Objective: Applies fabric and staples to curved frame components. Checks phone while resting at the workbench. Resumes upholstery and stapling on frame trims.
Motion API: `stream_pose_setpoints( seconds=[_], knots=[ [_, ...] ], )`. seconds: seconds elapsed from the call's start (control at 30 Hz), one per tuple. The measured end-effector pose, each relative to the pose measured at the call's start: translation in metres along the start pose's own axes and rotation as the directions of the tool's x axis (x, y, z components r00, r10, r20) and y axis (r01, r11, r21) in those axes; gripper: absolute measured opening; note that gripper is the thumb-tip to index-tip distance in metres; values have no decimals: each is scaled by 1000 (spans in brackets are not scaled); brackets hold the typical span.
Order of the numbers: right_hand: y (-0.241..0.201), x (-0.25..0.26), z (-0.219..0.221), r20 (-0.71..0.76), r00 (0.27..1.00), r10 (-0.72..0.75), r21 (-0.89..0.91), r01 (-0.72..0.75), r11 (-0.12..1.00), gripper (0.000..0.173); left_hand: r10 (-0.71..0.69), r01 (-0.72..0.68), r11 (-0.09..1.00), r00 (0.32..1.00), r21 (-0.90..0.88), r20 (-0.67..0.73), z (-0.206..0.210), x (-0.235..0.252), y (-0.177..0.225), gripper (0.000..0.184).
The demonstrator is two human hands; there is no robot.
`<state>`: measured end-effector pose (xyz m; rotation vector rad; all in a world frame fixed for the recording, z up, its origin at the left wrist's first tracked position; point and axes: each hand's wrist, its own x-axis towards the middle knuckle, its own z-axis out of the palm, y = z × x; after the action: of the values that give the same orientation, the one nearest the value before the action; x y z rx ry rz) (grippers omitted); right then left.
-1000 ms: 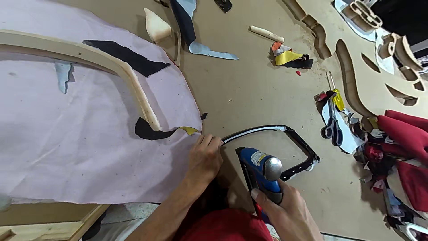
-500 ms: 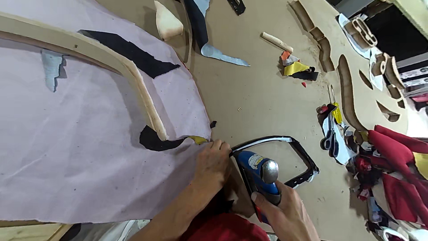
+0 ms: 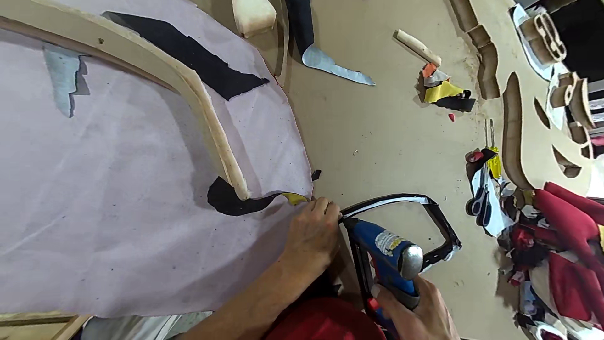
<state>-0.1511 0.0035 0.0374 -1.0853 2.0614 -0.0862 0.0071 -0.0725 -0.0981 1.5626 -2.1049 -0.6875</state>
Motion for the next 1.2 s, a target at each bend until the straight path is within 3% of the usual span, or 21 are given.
stream_pose_setpoints(
  seconds=[0.2,0.33,0.67,0.87,1.2],
  knots=[
    [6,1,2,0,1000,18,-8,-18,1000,28,34,-34,999,999,-15,-29,1,1,-2,14],
    [5,-4,2,-26,998,-49,0,49,999,26,20,-22,1000,999,-23,-46,0,2,-2,12],
    [5,2,3,-21,999,-32,2,32,999,25,21,-21,1000,1000,-15,2,-1,2,-2,14],
    [1,5,6,-40,999,-36,36,38,999,23,43,-42,999,999,-32,27,-1,2,-4,4],
    [-1,3,12,44,994,-101,-14,102,995,23,114,-108,992,988,-64,100,-7,9,-11,2]
  ],
)
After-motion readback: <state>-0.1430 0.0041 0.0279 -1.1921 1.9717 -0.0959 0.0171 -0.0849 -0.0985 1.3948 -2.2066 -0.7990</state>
